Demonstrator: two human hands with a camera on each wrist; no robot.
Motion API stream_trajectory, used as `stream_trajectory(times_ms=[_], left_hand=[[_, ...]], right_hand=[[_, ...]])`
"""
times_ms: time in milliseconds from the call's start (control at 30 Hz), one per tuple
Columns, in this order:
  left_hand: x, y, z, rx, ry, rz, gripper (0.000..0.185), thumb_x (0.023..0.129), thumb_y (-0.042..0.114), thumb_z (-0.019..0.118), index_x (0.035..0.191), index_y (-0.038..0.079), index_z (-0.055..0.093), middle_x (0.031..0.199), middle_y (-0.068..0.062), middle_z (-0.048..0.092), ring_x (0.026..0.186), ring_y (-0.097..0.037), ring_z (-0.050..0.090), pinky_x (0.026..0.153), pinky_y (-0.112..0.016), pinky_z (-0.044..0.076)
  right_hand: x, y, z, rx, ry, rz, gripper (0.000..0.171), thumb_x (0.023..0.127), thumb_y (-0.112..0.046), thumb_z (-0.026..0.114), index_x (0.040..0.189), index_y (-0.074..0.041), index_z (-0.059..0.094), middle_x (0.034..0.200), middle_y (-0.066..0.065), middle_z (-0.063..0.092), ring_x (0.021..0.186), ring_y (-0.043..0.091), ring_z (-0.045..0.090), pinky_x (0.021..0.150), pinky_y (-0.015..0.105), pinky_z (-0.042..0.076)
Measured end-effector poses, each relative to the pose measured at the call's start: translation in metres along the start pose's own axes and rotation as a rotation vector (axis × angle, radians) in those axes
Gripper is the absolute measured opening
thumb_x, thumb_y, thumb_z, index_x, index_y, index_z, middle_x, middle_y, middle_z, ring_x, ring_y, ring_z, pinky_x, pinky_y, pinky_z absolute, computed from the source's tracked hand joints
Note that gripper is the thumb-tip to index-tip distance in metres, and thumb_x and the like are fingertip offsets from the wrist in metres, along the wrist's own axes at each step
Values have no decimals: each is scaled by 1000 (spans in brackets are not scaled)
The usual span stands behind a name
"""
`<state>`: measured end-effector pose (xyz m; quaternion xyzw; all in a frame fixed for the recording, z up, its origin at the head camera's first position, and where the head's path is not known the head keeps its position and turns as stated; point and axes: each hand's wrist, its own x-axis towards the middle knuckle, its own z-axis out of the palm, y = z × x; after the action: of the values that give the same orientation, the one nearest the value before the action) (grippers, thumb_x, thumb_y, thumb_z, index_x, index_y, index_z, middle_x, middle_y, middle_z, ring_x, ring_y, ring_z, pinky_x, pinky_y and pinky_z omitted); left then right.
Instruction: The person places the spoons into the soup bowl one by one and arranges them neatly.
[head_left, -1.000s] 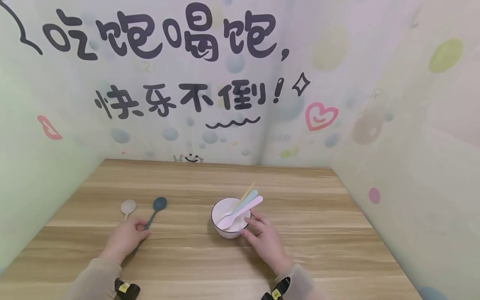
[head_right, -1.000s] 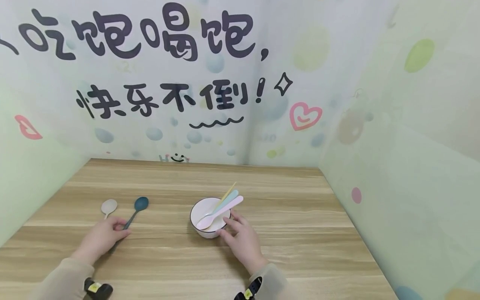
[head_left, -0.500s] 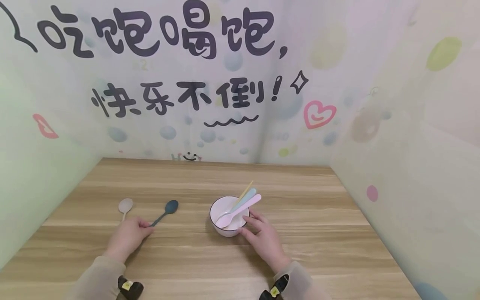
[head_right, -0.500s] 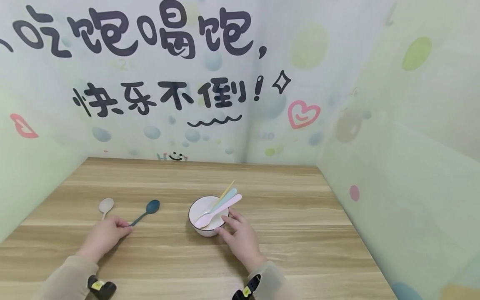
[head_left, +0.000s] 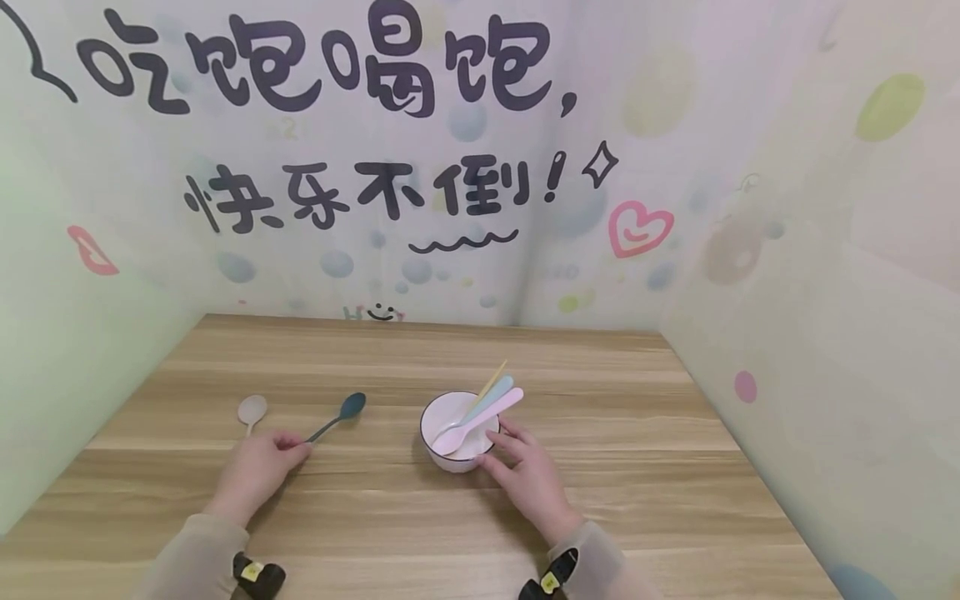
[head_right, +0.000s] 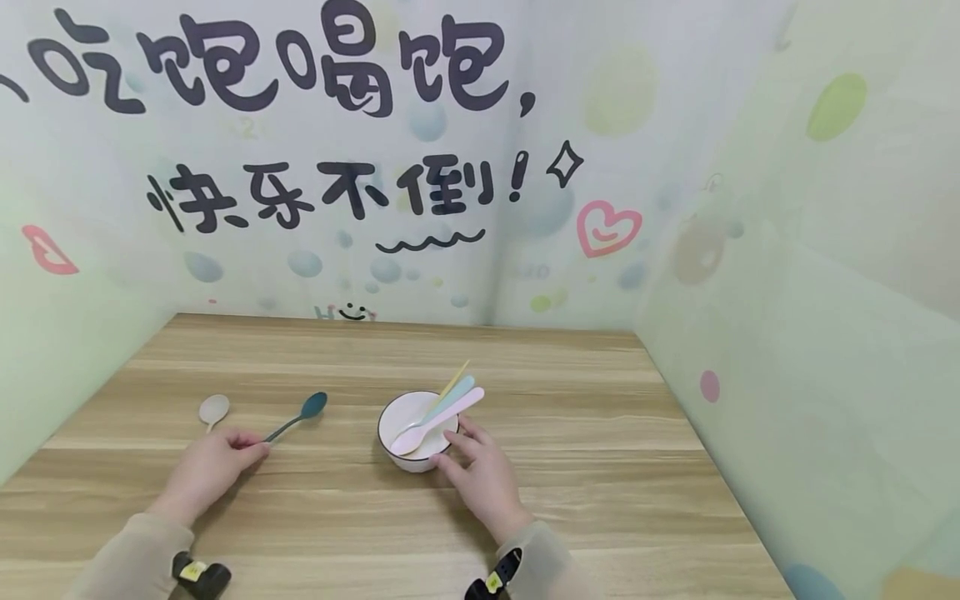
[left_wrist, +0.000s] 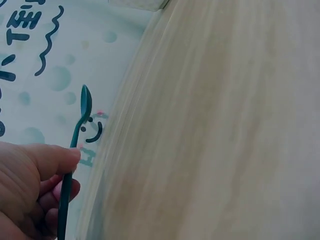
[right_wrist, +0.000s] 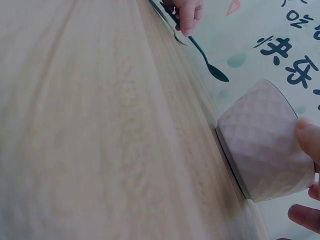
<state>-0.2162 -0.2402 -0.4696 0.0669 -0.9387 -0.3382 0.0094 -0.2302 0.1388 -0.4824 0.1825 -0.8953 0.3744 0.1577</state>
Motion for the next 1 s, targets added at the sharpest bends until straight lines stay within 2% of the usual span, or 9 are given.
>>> stream_trajectory(times_ms=[100, 200, 333, 467, 733, 1000], left_hand=[[-1, 3, -2, -30, -5, 4, 30, 91, 31, 65, 101, 3, 70, 97, -9, 70, 89, -26, 61, 75, -45, 46], [-3, 9, -6, -58, -4, 16, 29, 91, 31, 66, 100, 5, 70, 94, -6, 69, 86, -24, 59, 71, -38, 46], [-5, 20, -10, -102, -3, 52, 25, 91, 29, 67, 99, 7, 71, 92, -3, 68, 82, -20, 55, 67, -31, 43], [-6, 29, -14, -120, -13, 84, 24, 90, 29, 67, 100, 7, 71, 91, -3, 66, 79, -19, 53, 65, -30, 42], [-6, 44, -19, -103, -48, 129, 24, 90, 30, 68, 100, 9, 70, 88, -1, 66, 77, -19, 53, 64, -30, 43], [-2, 56, -20, -60, -50, 223, 15, 87, 29, 72, 92, 15, 72, 82, 3, 63, 71, -18, 50, 60, -30, 42]], right_hand=[[0, 0, 0, 4, 3, -6, 40, 82, -32, 77, 114, -9, 72, 135, 9, 57, 122, 29, 54, 99, 46, 45], [0, 0, 1, 7, 5, -12, 39, 82, -31, 77, 114, -9, 72, 134, 10, 57, 122, 29, 54, 99, 46, 45], [0, 1, 1, 1, 5, -12, 39, 82, -31, 77, 114, -9, 72, 135, 10, 57, 122, 29, 54, 99, 46, 45], [0, 0, 1, -4, 5, -8, 39, 82, -32, 77, 114, -10, 72, 135, 9, 56, 122, 29, 54, 98, 46, 46], [0, 1, 0, -4, 0, -6, 40, 82, -32, 77, 114, -9, 71, 135, 11, 56, 122, 29, 54, 98, 47, 46], [0, 0, 0, -11, 8, -14, 39, 81, -30, 78, 114, -10, 72, 135, 10, 57, 122, 29, 55, 97, 46, 47]])
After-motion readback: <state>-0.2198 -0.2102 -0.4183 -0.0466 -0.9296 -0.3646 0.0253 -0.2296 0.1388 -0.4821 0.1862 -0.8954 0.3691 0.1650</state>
